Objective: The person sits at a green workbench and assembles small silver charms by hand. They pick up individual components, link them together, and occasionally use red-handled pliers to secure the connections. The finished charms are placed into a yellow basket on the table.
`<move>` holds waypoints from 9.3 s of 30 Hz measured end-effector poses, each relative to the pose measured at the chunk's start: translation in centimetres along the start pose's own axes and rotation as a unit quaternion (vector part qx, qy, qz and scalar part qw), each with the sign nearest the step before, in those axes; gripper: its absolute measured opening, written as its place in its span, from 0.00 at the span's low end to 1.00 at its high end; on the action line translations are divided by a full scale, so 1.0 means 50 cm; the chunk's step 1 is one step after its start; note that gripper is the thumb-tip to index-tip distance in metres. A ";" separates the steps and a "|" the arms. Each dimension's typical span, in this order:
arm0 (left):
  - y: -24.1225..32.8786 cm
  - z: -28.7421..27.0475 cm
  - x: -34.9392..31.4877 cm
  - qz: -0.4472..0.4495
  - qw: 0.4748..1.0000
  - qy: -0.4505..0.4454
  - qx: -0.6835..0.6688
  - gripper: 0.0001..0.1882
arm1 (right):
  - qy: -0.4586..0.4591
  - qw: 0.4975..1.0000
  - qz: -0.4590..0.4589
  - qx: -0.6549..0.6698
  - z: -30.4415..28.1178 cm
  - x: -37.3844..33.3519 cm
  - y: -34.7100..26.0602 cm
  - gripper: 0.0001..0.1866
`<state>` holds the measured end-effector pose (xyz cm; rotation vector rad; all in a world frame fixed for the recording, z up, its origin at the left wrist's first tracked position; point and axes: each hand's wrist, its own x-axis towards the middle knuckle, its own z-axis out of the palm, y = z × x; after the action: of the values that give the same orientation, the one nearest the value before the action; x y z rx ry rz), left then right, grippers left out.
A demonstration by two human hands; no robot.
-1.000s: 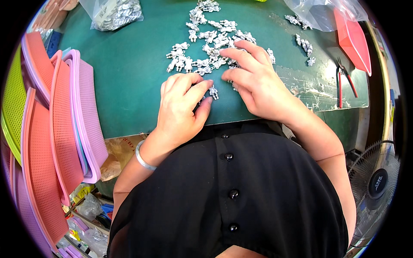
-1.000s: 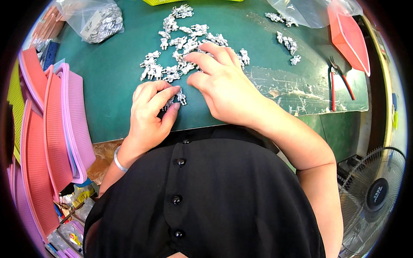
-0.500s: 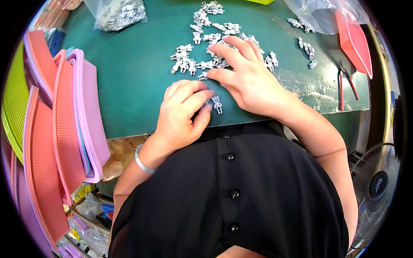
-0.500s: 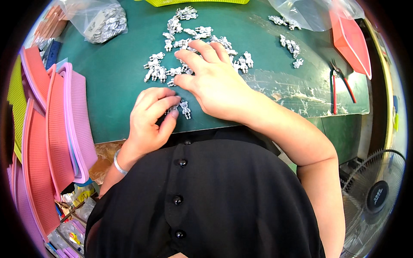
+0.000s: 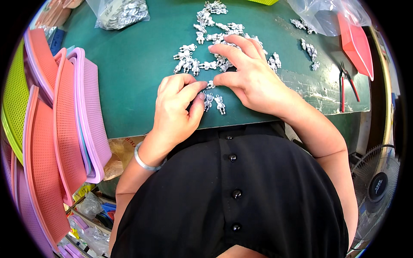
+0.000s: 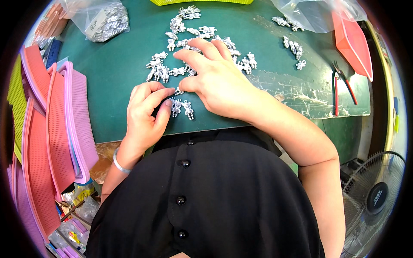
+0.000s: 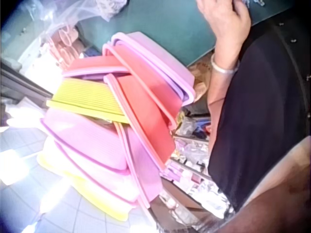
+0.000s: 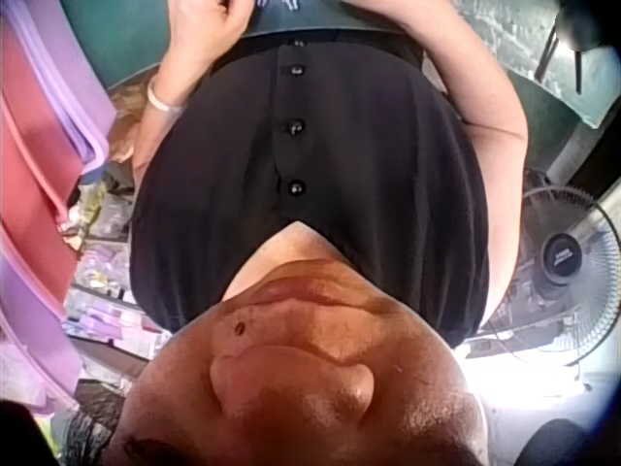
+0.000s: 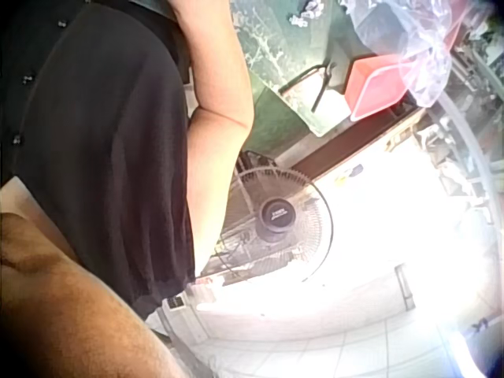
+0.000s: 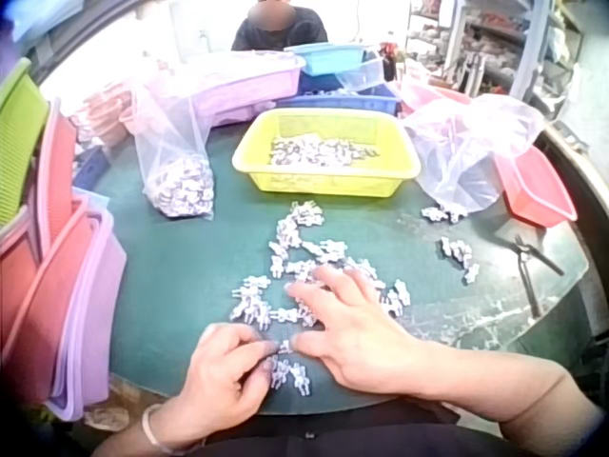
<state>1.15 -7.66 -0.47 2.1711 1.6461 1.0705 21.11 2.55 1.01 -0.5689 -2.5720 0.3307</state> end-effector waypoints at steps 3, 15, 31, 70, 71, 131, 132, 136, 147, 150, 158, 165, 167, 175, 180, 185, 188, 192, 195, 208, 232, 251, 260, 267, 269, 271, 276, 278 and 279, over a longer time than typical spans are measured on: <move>0.000 -0.005 -0.001 0.005 1.000 -0.013 -0.015 0.13 | 0.016 1.000 0.010 0.003 -0.001 0.004 0.004 0.08; -0.011 -0.004 -0.003 -0.014 1.000 0.021 -0.011 0.12 | 0.031 0.999 -0.003 -0.036 0.029 0.044 0.023 0.06; -0.024 -0.014 -0.001 -0.035 0.997 0.051 0.042 0.12 | -0.030 0.998 -0.058 0.011 0.006 0.045 0.017 0.08; -0.029 -0.003 0.000 0.009 0.996 0.049 0.077 0.11 | -0.044 0.995 -0.084 -0.032 0.045 0.107 0.043 0.09; -0.029 -0.002 -0.002 0.005 0.996 0.043 0.075 0.11 | -0.045 0.995 -0.085 -0.032 0.046 0.106 0.043 0.09; 0.047 0.032 0.024 0.074 0.982 -0.123 0.121 0.14 | 0.051 0.994 0.076 0.054 -0.082 -0.129 0.002 0.10; 0.048 0.035 0.025 0.079 0.982 -0.125 0.121 0.13 | 0.049 0.995 0.073 0.052 -0.078 -0.131 0.001 0.10; 0.044 0.039 0.026 0.082 0.982 -0.120 0.117 0.12 | 0.027 0.996 0.072 0.042 -0.064 -0.130 -0.008 0.12; 0.037 0.045 0.011 0.061 0.984 -0.076 0.152 0.11 | -0.014 0.989 0.111 -0.095 -0.024 -0.095 -0.005 0.39; 0.030 0.046 0.013 0.089 0.985 -0.038 0.139 0.09 | -0.030 0.991 0.109 -0.066 -0.013 -0.088 0.002 0.37; 0.017 0.048 0.023 0.072 0.989 0.009 0.132 0.11 | -0.004 0.998 0.004 -0.059 -0.010 -0.064 0.038 0.25; 0.006 0.046 0.022 -0.004 0.997 0.038 0.061 0.10 | -0.012 0.991 -0.069 -0.116 -0.013 -0.025 0.075 0.15; 0.006 0.043 0.025 -0.011 0.998 0.049 0.048 0.09 | -0.019 0.990 -0.078 -0.114 -0.011 -0.017 0.083 0.14; -0.003 0.021 0.055 -0.270 0.921 0.054 -0.274 0.03 | 0.008 0.994 -0.078 -0.073 -0.010 -0.017 0.089 0.13; -0.016 -0.026 0.216 -0.272 0.892 0.096 -0.347 0.03 | -0.013 0.997 -0.062 -0.037 -0.014 -0.019 0.092 0.16; -0.064 -0.031 0.474 -0.205 0.899 0.185 -0.340 0.10 | -0.027 0.996 -0.059 0.063 -0.030 -0.019 0.107 0.23; -0.130 0.003 0.596 -0.226 0.929 0.159 -0.246 0.15 | -0.004 0.988 -0.026 0.154 -0.042 -0.027 0.121 0.24; -0.200 0.044 0.614 -0.188 0.973 0.129 -0.024 0.27 | 0.059 0.963 0.039 0.261 -0.052 -0.017 0.144 0.14; -0.180 0.050 0.547 -0.115 0.989 0.089 -0.031 0.19 | 0.056 0.966 0.073 0.242 -0.063 -0.023 0.157 0.10; 0.028 0.031 0.088 0.055 0.997 -0.049 0.021 0.09 | -0.079 0.996 0.014 0.044 -0.107 -0.048 0.091 0.09; 0.057 0.036 0.055 0.046 0.996 -0.079 0.016 0.14 | -0.040 0.997 -0.027 0.063 -0.062 -0.098 0.048 0.04; 0.057 0.040 0.032 0.024 0.997 -0.069 0.006 0.19 | -0.007 0.999 0.041 0.014 -0.047 -0.107 0.021 0.09; 0.058 0.042 0.032 0.025 0.996 -0.090 0.013 0.21 | -0.028 0.999 0.011 0.046 -0.041 -0.100 0.026 0.09; 0.054 0.041 0.026 0.019 0.998 -0.067 0.007 0.23 | -0.073 0.997 0.011 0.019 -0.048 -0.085 0.021 0.12; 0.054 0.038 0.024 0.018 0.998 -0.065 0.009 0.24 | -0.089 0.996 0.001 0.011 -0.050 -0.076 0.020 0.09; 0.054 0.034 0.022 0.015 0.997 -0.069 0.011 0.25 | -0.094 0.995 -0.015 0.017 -0.053 -0.070 0.021 0.07; 0.052 0.032 0.015 0.011 0.998 -0.065 0.012 0.24 | -0.125 0.989 -0.044 0.059 -0.076 -0.066 0.025 0.04; 0.051 0.033 0.014 0.010 0.998 -0.065 0.013 0.24 | -0.123 0.989 -0.046 0.061 -0.070 -0.067 0.027 0.04; 0.051 0.034 0.014 0.009 0.998 -0.065 0.014 0.24 | -0.122 0.990 -0.047 0.061 -0.067 -0.067 0.027 0.04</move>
<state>4.26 -7.51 0.08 2.2261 1.5968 0.8944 25.93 2.67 2.09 -0.3820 -2.7763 0.5528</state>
